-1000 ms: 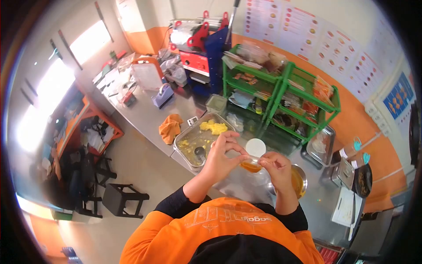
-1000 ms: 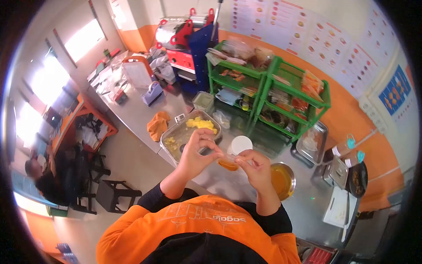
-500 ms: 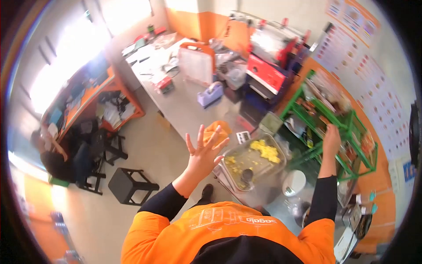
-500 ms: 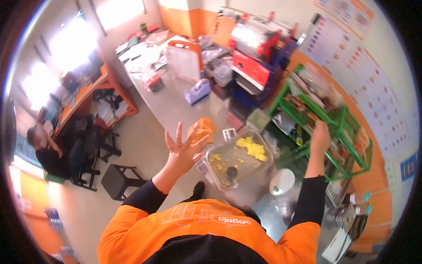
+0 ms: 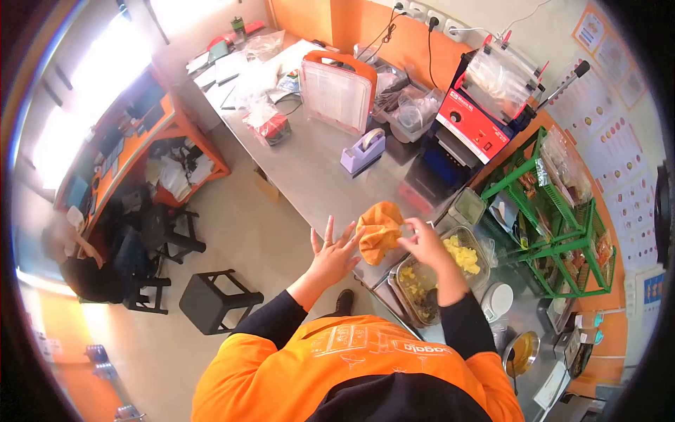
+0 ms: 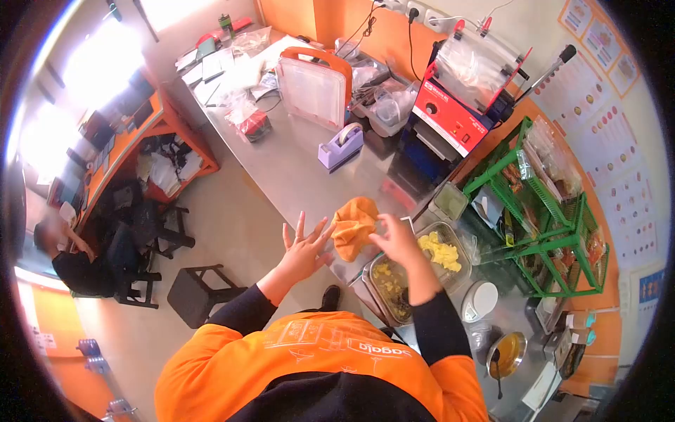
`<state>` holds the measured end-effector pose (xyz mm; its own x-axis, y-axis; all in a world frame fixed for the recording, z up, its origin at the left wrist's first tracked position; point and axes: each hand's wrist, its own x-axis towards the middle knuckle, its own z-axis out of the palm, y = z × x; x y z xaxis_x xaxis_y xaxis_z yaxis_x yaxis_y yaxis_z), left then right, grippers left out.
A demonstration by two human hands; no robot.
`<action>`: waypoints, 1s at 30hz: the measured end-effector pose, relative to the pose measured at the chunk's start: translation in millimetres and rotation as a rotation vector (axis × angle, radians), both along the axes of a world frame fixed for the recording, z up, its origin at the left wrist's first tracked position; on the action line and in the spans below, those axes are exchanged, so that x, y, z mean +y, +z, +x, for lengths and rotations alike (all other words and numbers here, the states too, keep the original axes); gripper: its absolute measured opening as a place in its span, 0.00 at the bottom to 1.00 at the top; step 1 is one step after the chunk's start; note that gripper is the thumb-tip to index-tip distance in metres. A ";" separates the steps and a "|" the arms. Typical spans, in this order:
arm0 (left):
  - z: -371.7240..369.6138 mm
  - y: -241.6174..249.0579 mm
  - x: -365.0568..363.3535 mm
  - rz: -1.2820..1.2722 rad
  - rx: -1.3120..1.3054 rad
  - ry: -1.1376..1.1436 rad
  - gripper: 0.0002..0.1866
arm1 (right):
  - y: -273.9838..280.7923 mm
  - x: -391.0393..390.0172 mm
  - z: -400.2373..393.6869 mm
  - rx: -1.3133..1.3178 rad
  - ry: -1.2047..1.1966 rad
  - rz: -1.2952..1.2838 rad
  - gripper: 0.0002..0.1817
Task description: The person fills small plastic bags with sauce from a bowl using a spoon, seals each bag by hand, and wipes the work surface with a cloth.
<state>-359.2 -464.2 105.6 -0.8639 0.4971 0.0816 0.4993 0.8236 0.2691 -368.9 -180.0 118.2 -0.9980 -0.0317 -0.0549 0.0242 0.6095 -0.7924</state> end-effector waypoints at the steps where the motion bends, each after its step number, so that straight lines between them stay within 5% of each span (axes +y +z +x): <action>1: -3.1 -0.6 -0.6 0.031 -0.022 -0.011 0.41 | -11.9 -11.8 -8.9 -0.013 0.067 0.148 0.20; 3: -8.2 1.2 -3.9 0.066 0.020 -0.106 0.41 | -27.1 -26.5 -24.2 -0.038 0.203 0.446 0.19; 6: -9.2 19.5 -13.8 0.039 0.128 -0.332 0.34 | -37.9 -32.7 -38.6 -0.135 0.138 0.308 0.15; 10: -16.7 0.9 -27.1 0.016 0.215 -0.467 0.25 | -45.8 -34.9 -27.9 -0.412 -0.143 -0.792 0.15; 14: -29.1 1.5 -28.3 -0.035 0.135 -0.558 0.24 | 0.2 -66.1 -8.9 -0.644 -0.188 -1.226 0.12; 18: -41.2 -9.7 -21.9 -0.002 0.119 -0.622 0.22 | -66.4 -85.7 -9.7 -0.222 0.131 -0.253 0.14; 22: -39.8 -7.4 -13.7 0.125 0.196 -0.625 0.22 | -35.6 -96.1 -15.8 0.063 0.027 -0.042 0.18; 25: -36.1 -12.1 -11.4 0.061 0.189 -0.632 0.22 | -28.3 -93.1 -22.3 -0.323 -0.001 0.021 0.21; 30: -38.2 -7.9 -15.9 -0.052 0.201 -0.652 0.24 | -48.4 -86.9 -30.9 -0.353 0.006 -0.090 0.22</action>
<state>-397.4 -480.1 97.7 -0.3573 0.9183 0.1706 0.9337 0.3471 0.0874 -399.8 -266.9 69.7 -0.9180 -0.0581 -0.3923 0.3020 0.5388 -0.7864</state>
